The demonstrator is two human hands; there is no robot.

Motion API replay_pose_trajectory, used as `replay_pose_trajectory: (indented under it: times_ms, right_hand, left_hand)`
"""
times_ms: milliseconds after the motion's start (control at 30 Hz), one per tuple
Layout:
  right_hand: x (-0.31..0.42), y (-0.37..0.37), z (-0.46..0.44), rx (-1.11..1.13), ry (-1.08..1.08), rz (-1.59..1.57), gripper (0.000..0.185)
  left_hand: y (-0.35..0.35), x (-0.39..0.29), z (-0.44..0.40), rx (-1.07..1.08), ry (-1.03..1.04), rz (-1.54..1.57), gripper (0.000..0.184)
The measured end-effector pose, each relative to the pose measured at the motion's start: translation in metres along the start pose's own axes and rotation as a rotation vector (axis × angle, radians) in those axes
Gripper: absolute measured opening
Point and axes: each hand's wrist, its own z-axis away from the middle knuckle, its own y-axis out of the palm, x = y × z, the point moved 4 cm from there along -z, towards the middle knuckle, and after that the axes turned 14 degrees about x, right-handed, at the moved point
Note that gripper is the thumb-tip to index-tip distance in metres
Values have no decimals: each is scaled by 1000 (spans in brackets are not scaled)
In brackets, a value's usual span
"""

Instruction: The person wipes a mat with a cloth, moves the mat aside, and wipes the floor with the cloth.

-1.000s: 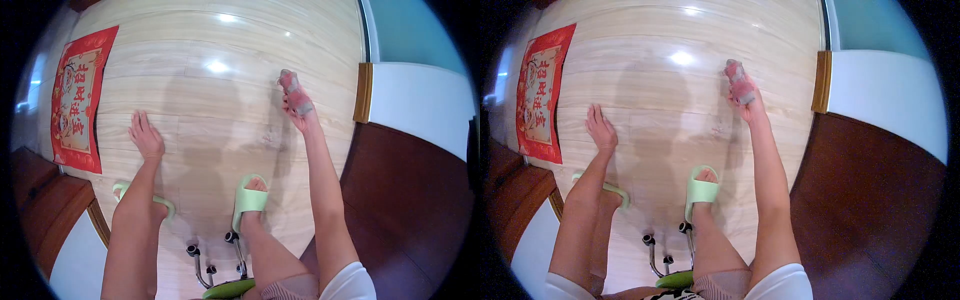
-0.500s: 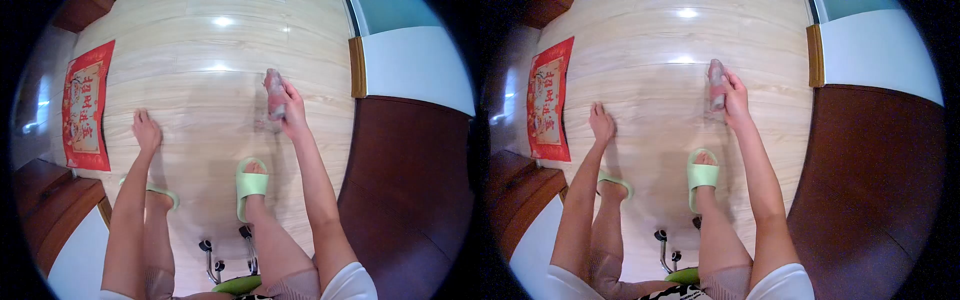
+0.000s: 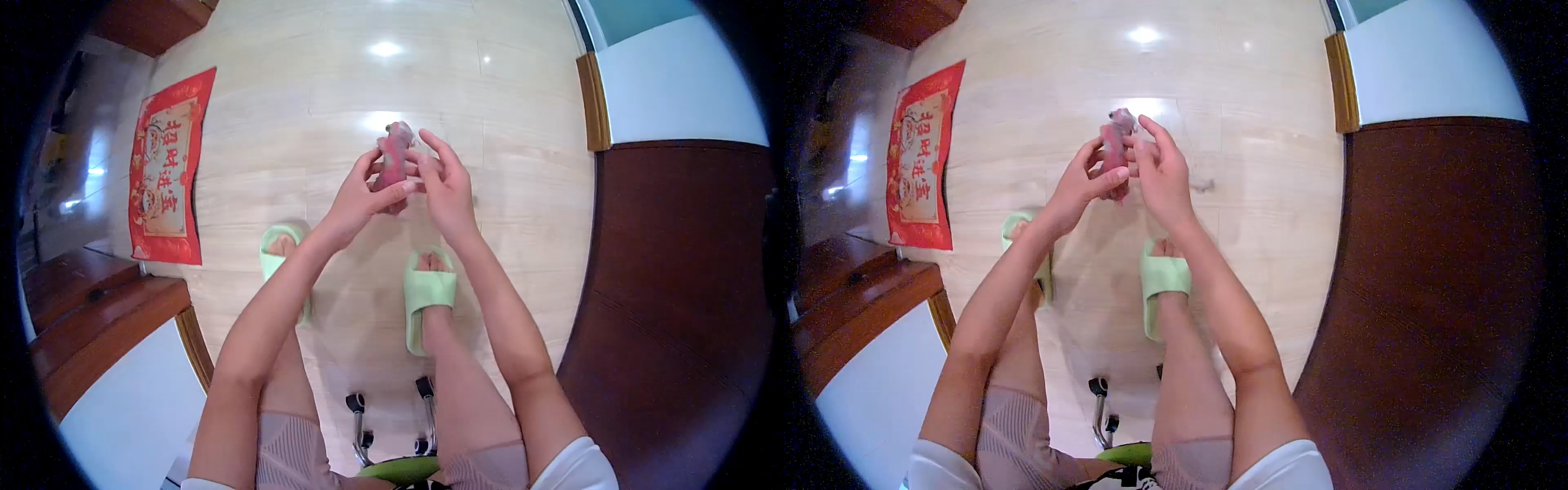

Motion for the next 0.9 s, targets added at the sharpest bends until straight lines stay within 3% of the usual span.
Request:
replay_pose_trajectory:
  times_ms: [100, 133, 200, 333, 433, 633, 733, 833, 900]
  right_hand:
    - [-8, 4, 13, 67, 27, -24, 48]
    - [-8, 6, 16, 93, 33, -8, 50]
    - [1, 11, 27, 56, 25, 319, 57]
    - [2, 15, 44, -64, -47, 611, 67]
    - [-13, -7, 48, -47, -34, 251, 69]
    - [-31, -36, 63, -9, 30, 133, 66]
    - [-40, -30, 61, -2, 79, -71, 56]
    - [-33, -16, 64, -67, 133, 83, 41]
    - [-42, -24, 61, -65, 240, 5, 29]
  left_hand:
    - [-7, 30, -3, 298, -118, 79, 58]
    - [-10, 37, -1, 301, -116, 206, 55]
    - [-10, 43, 2, 308, -115, 459, 50]
    - [2, 38, 12, 193, -27, 517, 53]
    - [2, 34, 17, 150, 20, 583, 52]
    - [-8, 36, 32, 129, 50, 628, 48]
    - [-5, 45, 36, 58, -26, 643, 46]
    - [-5, 42, 38, 71, -52, 607, 45]
    - [-5, 45, 39, 129, -78, 582, 44]
